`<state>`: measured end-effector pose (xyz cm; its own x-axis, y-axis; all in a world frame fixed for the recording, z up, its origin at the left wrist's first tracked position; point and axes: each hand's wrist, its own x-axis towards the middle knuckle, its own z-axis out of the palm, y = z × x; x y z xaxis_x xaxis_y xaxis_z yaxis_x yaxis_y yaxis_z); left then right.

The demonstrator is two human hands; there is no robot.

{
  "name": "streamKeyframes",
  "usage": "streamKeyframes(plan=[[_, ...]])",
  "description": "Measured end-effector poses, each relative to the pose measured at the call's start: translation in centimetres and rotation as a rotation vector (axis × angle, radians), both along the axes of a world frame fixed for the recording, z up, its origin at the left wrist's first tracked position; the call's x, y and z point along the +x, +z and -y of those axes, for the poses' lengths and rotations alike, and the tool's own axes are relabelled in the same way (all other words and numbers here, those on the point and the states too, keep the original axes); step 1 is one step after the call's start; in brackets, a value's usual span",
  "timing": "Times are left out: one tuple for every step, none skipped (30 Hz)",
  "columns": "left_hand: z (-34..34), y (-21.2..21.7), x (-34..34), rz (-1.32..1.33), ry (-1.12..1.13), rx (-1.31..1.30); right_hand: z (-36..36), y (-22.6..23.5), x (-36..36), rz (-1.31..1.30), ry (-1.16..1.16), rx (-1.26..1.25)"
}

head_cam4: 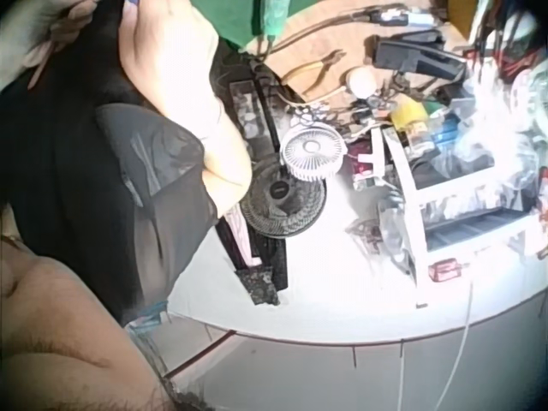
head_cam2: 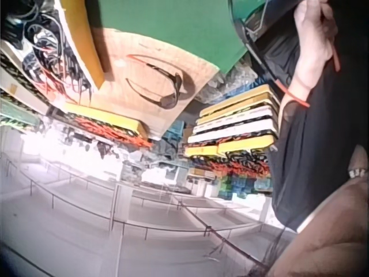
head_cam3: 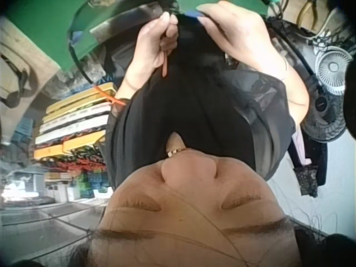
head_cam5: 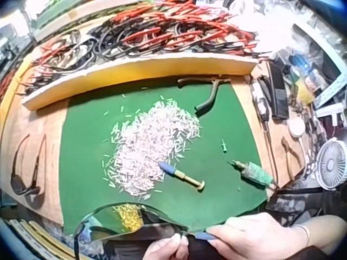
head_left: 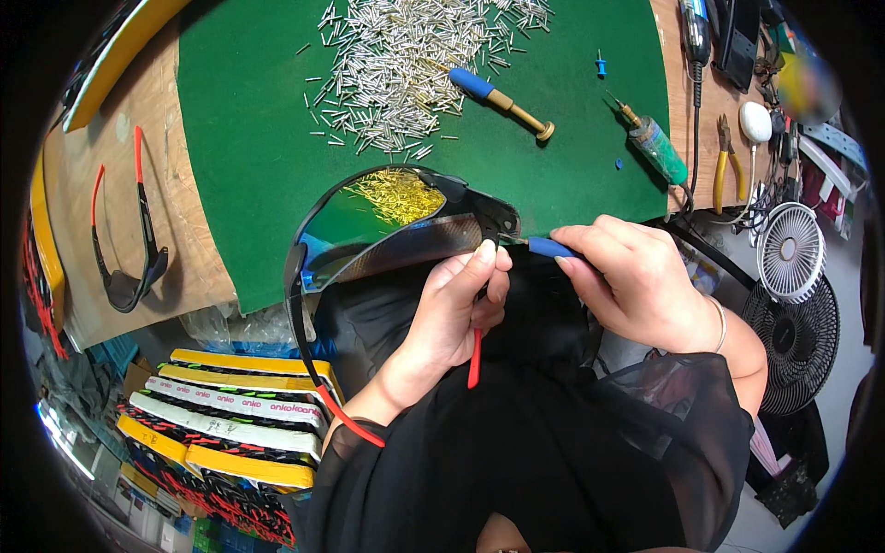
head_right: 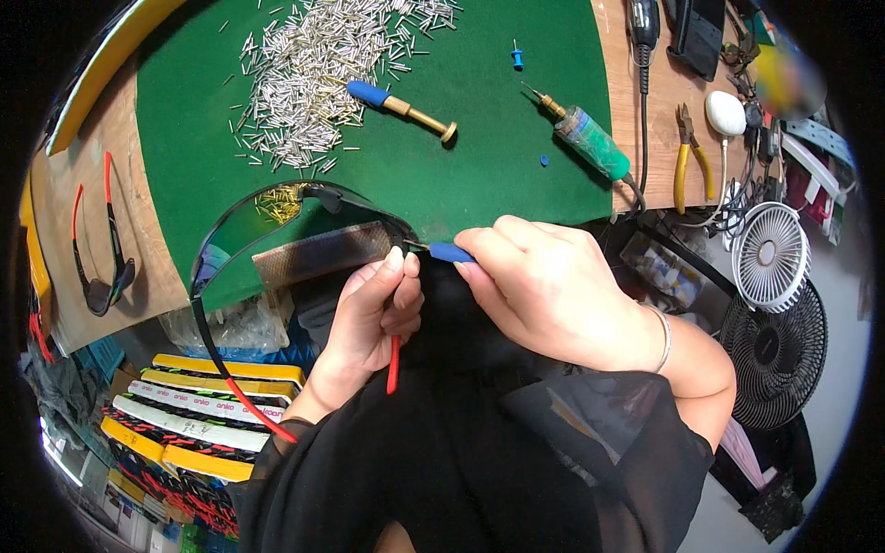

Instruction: The person assembles sunglasses by attaching a reflective lens to a frame using pliers and a screwdriver. They tighten screws on the frame and place the finished unit into a tray with other completed pairs.

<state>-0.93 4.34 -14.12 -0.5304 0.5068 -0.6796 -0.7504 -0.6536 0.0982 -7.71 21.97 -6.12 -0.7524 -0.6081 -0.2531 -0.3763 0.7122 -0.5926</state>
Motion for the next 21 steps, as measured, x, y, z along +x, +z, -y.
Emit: streamKeyframes(plan=[[0.0, 0.0, 0.0, -0.002, 0.002, 0.003, 0.0, 0.0, 0.0, 0.001, 0.0, 0.001], [0.0, 0.0, 0.0, -0.004, 0.004, 0.003, 0.0, 0.0, 0.0, 0.001, 0.002, 0.002], [0.0, 0.0, 0.0, -0.006, 0.006, 0.002, 0.0, -0.1, 0.0, 0.002, 0.004, 0.003], [0.0, 0.0, 0.1, -0.008, 0.008, 0.001, 0.0, -0.2, 0.0, -0.003, 0.007, -0.006], [0.0, 0.0, 0.0, -0.008, 0.008, 0.0, 0.0, -0.3, 0.1, -0.008, 0.006, -0.014], [0.0, 0.1, 0.0, -0.008, 0.007, -0.002, 0.1, -0.5, 0.2, -0.013, 0.006, -0.022], [0.0, 0.1, 0.0, -0.007, 0.006, -0.004, 0.1, -0.6, 0.3, -0.024, 0.0, -0.024], [0.0, 0.1, 0.0, -0.003, 0.007, -0.007, 0.1, -0.7, 0.4, -0.034, -0.004, -0.026], [0.0, 0.1, 0.0, 0.001, 0.007, -0.01, 0.1, -0.8, 0.4, -0.044, -0.007, -0.029], [0.0, 0.1, 0.0, 0.005, 0.008, -0.014, 0.2, -0.7, 0.4, -0.047, -0.012, -0.018], [-0.1, 0.1, 0.0, -0.004, 0.012, -0.018, 0.3, -0.5, 0.3, -0.049, -0.019, -0.005], [-0.1, 0.1, 0.1, -0.013, 0.016, -0.022, 0.5, -0.3, 0.3, -0.052, -0.026, 0.008], [-0.1, 0.0, 0.1, -0.022, 0.019, -0.027, 0.8, -0.2, 0.3, -0.056, -0.024, 0.029], [-0.2, 0.0, 0.1, -0.018, 0.015, -0.038, 1.1, 0.0, 0.3, -0.063, -0.025, 0.05], [-0.1, 0.1, 0.0, -0.014, 0.011, -0.049, 1.3, 0.1, 0.3, -0.07, -0.025, 0.072], [-0.1, 0.1, 0.0, -0.011, 0.007, -0.061, 1.4, -0.1, 0.4, -0.029, -0.024, 0.047], [-0.1, 0.1, -0.1, -0.03, -0.003, -0.051, 1.4, -0.4, 0.3, 0.009, -0.026, 0.024], [0.0, 0.1, -0.1, -0.048, -0.014, -0.041, 1.4, -0.6, 0.0, 0.047, -0.029, 0.001], [0.0, 0.1, -0.2, -0.067, -0.025, -0.031, 1.4, -0.4, -0.5, 0.181, -0.038, -0.005], [0.0, 0.0, -0.2, -0.071, -0.023, -0.023, 1.5, -0.2, -0.6, 0.331, -0.103, 0.009], [0.0, -0.1, -0.1, -0.076, -0.021, -0.013, 1.7, 0.0, -0.7, 0.48, -0.169, 0.022]])
